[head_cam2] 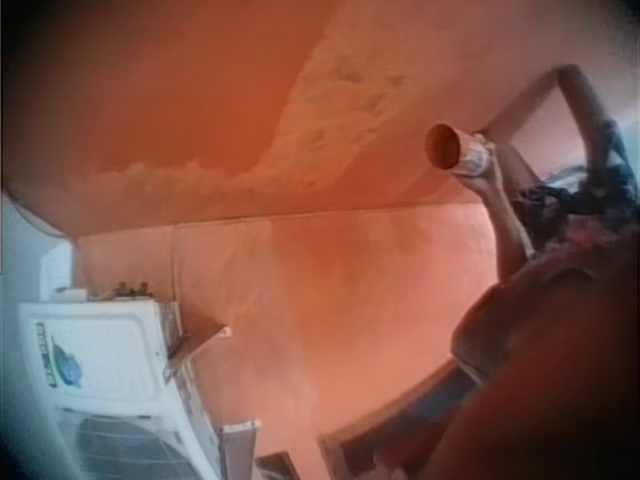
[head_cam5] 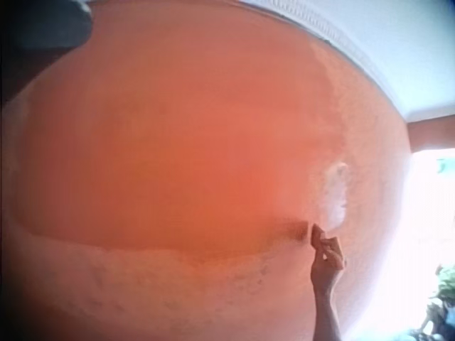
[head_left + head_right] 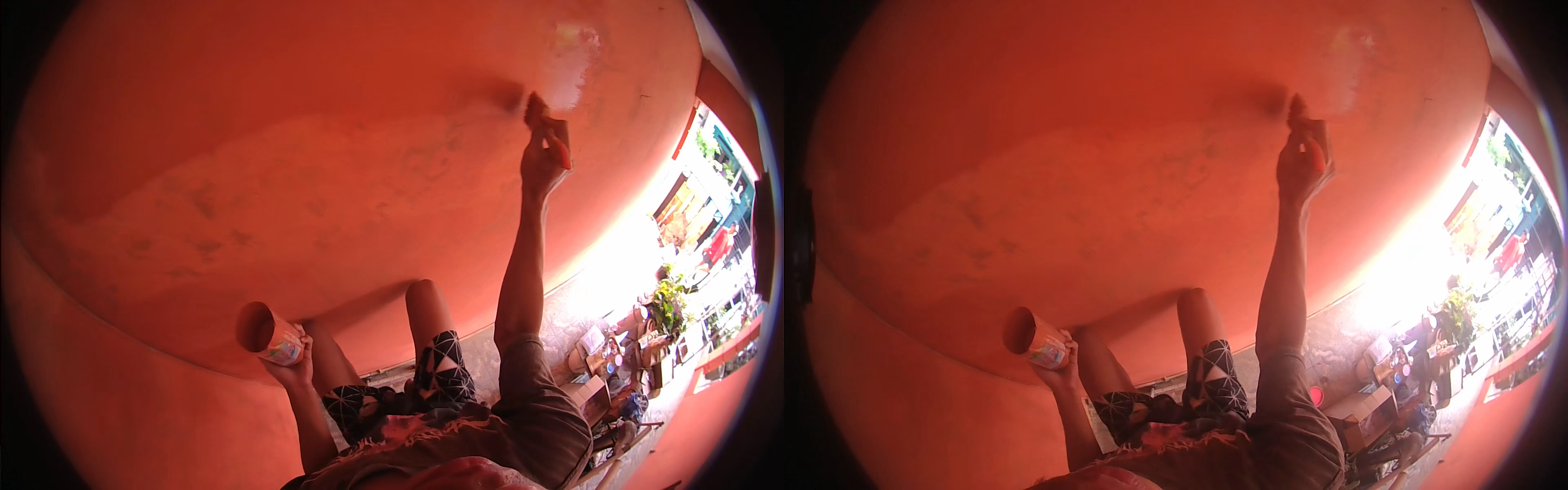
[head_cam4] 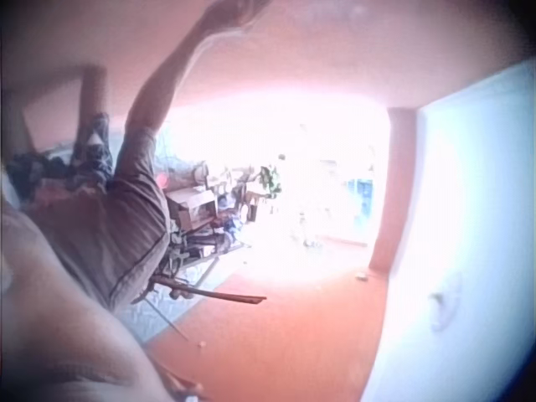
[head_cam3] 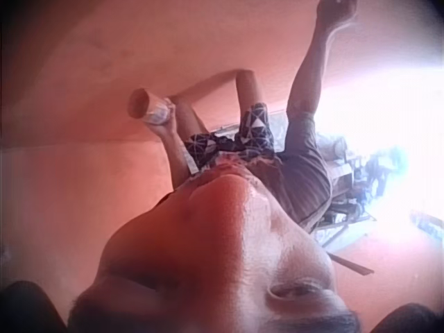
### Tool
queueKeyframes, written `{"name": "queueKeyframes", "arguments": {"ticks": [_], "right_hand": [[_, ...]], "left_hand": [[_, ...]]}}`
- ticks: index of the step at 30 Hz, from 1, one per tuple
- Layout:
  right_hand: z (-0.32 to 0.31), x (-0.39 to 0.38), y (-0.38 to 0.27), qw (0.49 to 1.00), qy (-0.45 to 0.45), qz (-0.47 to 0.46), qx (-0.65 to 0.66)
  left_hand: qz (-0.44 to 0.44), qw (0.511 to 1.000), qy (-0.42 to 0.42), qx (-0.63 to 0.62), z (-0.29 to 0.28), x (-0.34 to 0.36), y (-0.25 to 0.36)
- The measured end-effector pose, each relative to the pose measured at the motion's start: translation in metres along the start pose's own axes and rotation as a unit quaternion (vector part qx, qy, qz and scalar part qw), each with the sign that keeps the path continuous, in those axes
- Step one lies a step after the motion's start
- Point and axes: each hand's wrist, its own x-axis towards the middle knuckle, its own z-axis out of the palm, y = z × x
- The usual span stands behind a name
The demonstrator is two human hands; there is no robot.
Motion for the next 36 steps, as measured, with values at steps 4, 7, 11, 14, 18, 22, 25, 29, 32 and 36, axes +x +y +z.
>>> {"name": "queueKeyframes", "arguments": {"ticks": [4, 7, 11, 14, 18, 22, 25, 29, 32, 36], "right_hand": [[0.023, -0.030, -0.054, 0.985, -0.134, -0.102, -0.048], [0.055, -0.055, -0.151, 0.973, -0.190, -0.097, 0.089], [0.086, -0.082, -0.214, 0.892, -0.297, -0.081, 0.331], [0.097, -0.106, -0.169, 0.928, -0.255, -0.269, -0.031], [0.063, -0.058, -0.073, 0.946, -0.128, 0.043, 0.295], [0.005, -0.017, 0.021, 0.992, 0.016, 0.122, 0.014], [0.000, -0.001, 0.001, 0.995, 0.048, 0.064, 0.062], [0.036, -0.030, -0.050, 0.993, -0.089, -0.072, -0.031], [0.070, -0.054, -0.145, 0.974, -0.156, -0.144, 0.080], [0.116, -0.102, -0.246, 0.918, -0.271, -0.163, 0.238]], "left_hand": [[-0.010, 0.999, -0.025, -0.016, 0.010, 0.000, -0.013], [-0.022, 0.999, -0.028, -0.002, 0.017, -0.001, -0.010], [-0.013, 1.000, -0.010, 0.005, 0.023, -0.005, -0.006], [-0.023, 0.999, -0.018, 0.014, 0.028, -0.002, -0.009], [-0.019, 1.000, -0.009, 0.012, 0.011, -0.002, 0.002], [-0.003, 1.000, 0.013, -0.007, 0.006, -0.001, -0.003], [-0.013, 1.000, 0.011, 0.004, 0.005, 0.000, 0.004], [-0.024, 0.999, -0.019, -0.008, 0.011, 0.000, -0.006], [-0.023, 0.999, -0.022, -0.015, 0.022, -0.001, -0.010], [-0.013, 1.000, -0.012, -0.012, 0.020, -0.003, -0.008]]}}
